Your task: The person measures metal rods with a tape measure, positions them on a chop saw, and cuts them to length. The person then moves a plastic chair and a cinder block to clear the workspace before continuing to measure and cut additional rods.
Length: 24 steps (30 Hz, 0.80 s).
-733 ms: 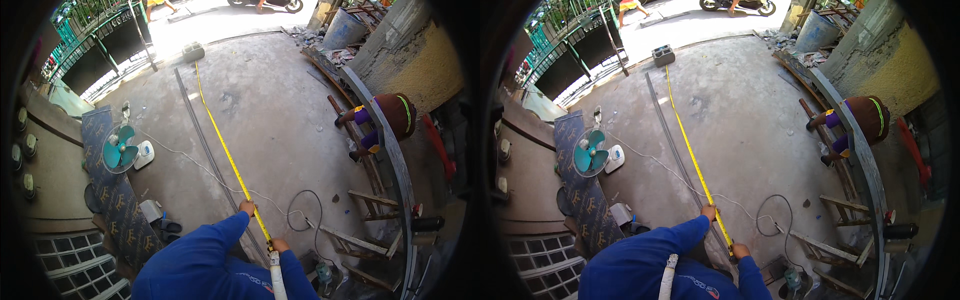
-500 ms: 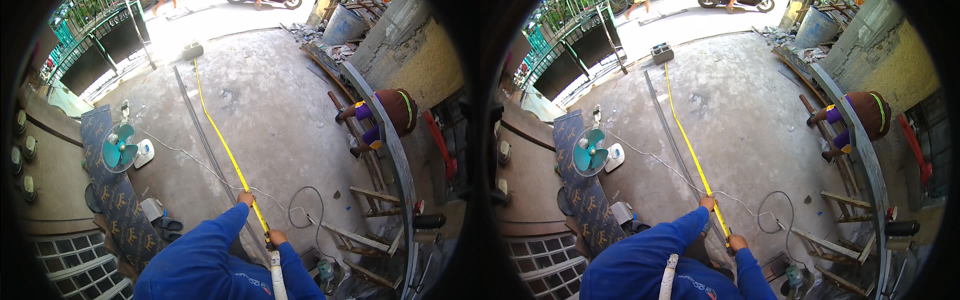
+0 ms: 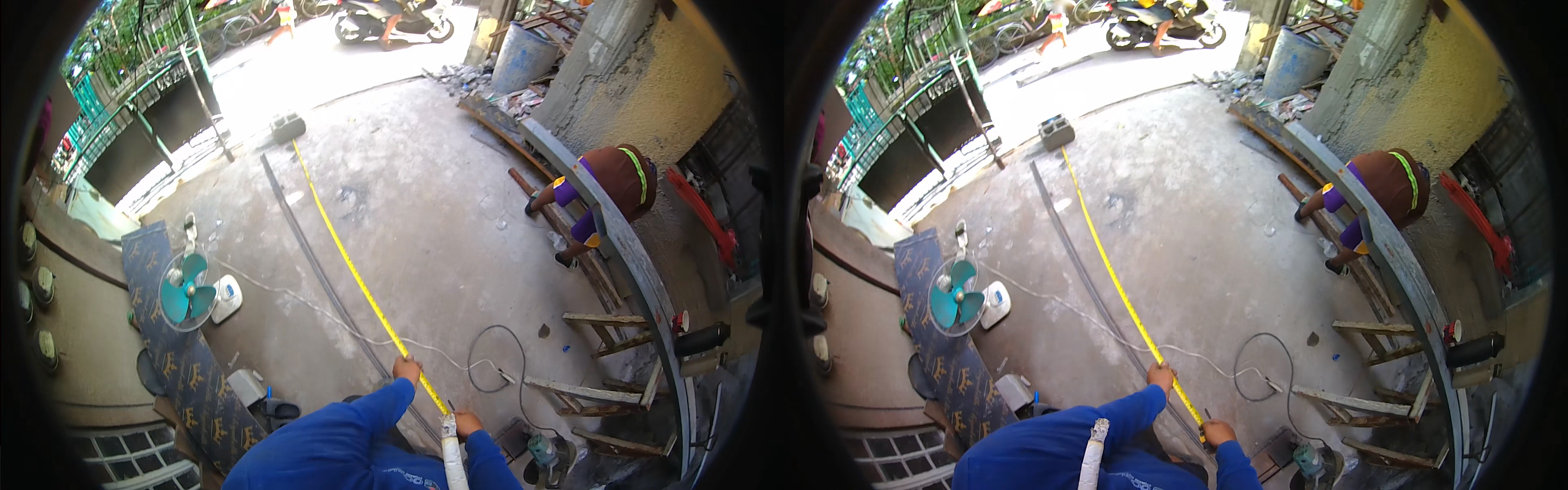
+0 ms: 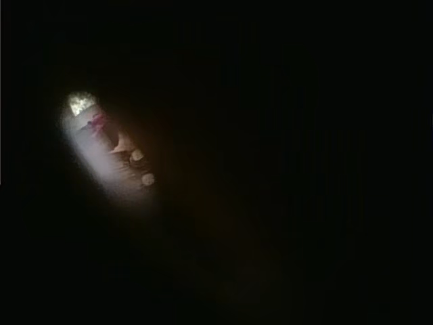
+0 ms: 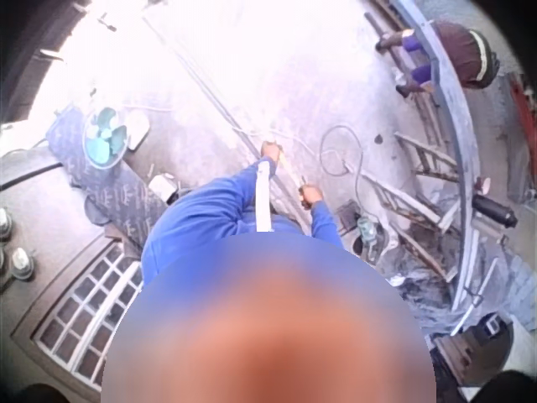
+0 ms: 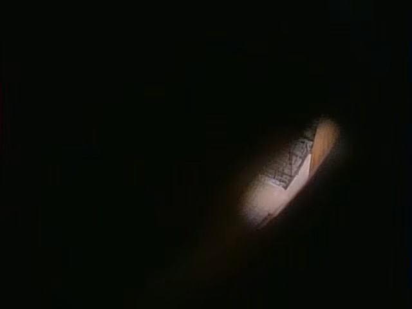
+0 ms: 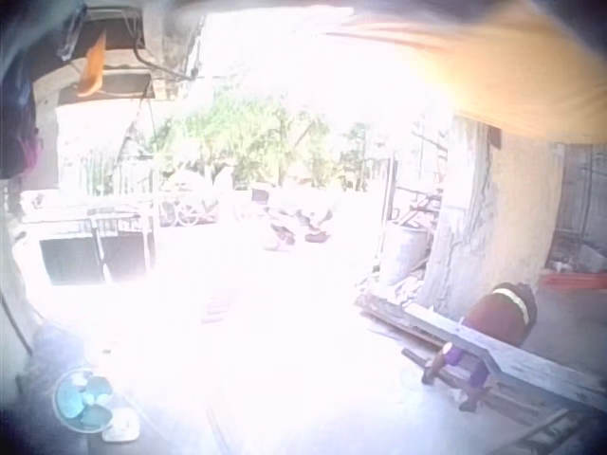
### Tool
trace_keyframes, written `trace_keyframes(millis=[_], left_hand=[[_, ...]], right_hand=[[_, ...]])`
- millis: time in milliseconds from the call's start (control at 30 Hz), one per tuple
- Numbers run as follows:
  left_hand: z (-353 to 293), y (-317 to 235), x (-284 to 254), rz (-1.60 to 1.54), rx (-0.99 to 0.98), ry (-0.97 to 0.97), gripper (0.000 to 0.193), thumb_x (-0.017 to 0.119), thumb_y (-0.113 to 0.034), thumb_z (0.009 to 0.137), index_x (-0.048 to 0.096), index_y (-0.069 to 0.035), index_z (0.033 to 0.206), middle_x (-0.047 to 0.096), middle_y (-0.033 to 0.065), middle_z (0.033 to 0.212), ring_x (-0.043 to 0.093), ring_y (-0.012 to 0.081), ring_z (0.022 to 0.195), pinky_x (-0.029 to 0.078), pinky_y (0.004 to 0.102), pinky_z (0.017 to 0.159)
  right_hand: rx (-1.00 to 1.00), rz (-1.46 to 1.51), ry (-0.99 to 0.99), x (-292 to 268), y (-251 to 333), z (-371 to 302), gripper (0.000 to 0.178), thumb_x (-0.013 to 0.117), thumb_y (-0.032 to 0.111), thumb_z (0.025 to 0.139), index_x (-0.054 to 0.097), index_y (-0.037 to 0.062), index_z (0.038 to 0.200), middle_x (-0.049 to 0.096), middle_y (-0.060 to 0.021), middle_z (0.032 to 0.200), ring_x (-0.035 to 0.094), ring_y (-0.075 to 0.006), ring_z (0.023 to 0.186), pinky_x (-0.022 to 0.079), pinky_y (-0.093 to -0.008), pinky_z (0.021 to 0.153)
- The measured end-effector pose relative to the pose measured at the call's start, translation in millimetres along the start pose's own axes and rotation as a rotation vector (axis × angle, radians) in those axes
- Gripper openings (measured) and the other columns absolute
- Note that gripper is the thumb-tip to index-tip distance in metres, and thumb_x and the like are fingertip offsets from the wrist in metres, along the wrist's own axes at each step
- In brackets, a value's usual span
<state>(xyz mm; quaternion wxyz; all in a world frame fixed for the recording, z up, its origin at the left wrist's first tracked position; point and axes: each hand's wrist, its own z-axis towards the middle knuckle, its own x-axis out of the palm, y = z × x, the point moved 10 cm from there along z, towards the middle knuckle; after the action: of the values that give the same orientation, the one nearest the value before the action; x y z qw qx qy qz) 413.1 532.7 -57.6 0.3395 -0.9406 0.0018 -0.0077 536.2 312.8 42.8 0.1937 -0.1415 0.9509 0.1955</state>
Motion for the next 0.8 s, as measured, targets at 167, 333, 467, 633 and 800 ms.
trace_keyframes(millis=[167,333,467,633,800], left_hand=[[-10.4,21.2,-5.0,-0.013,-0.107,0.031,0.020,0.051,-0.016,0.105,0.053,0.003,0.112,0.067,0.0153,0.080,0.065,0.0235,0.063,0.055,0.0381,0.055],[-17.2,43.5,-2.8,-0.017,-0.160,0.071,0.019,0.050,-0.016,0.105,0.053,0.002,0.112,0.067,0.0154,0.081,0.066,0.0254,0.064,0.057,0.0399,0.055],[-21.0,55.6,6.7,0.026,-0.195,0.119,0.018,0.050,-0.015,0.105,0.053,0.001,0.112,0.068,0.0157,0.082,0.068,0.0264,0.065,0.059,0.0404,0.055],[-10.9,66.2,5.6,-0.026,-0.222,0.092,0.016,0.049,-0.015,0.105,0.054,0.000,0.111,0.068,0.0154,0.081,0.068,0.0261,0.065,0.059,0.0409,0.056],[22.5,55.4,8.9,-0.067,-0.238,0.065,0.014,0.051,-0.013,0.104,0.053,-0.001,0.112,0.067,0.0145,0.079,0.067,0.0258,0.065,0.058,0.0419,0.057]], right_hand=[[0.009,0.042,0.026,31.9,-49.3,29.3,0.035,0.053,0.035,0.091,0.076,0.0111,0.103,0.072,-0.0175,0.114,0.068,-0.0392,0.103,0.053,-0.0466,0.092],[0.069,0.009,0.065,45.8,-79.2,24.8,0.038,0.053,0.037,0.091,0.076,0.0102,0.104,0.072,-0.0176,0.114,0.068,-0.0381,0.104,0.053,-0.0465,0.091],[0.164,0.016,0.056,28.0,-75.0,0.1,0.040,0.054,0.039,0.089,0.076,0.0095,0.106,0.072,-0.0181,0.113,0.068,-0.0379,0.104,0.053,-0.0465,0.092],[0.118,-0.185,-0.041,2.2,-38.2,-15.9,0.042,0.053,0.038,0.088,0.076,0.0101,0.109,0.071,-0.0188,0.116,0.067,-0.0388,0.107,0.052,-0.0466,0.095],[0.111,-0.126,-0.145,-20.4,8.4,-19.1,0.042,0.051,0.036,0.088,0.076,0.0109,0.111,0.070,-0.0190,0.117,0.066,-0.0401,0.108,0.051,-0.0478,0.096]])
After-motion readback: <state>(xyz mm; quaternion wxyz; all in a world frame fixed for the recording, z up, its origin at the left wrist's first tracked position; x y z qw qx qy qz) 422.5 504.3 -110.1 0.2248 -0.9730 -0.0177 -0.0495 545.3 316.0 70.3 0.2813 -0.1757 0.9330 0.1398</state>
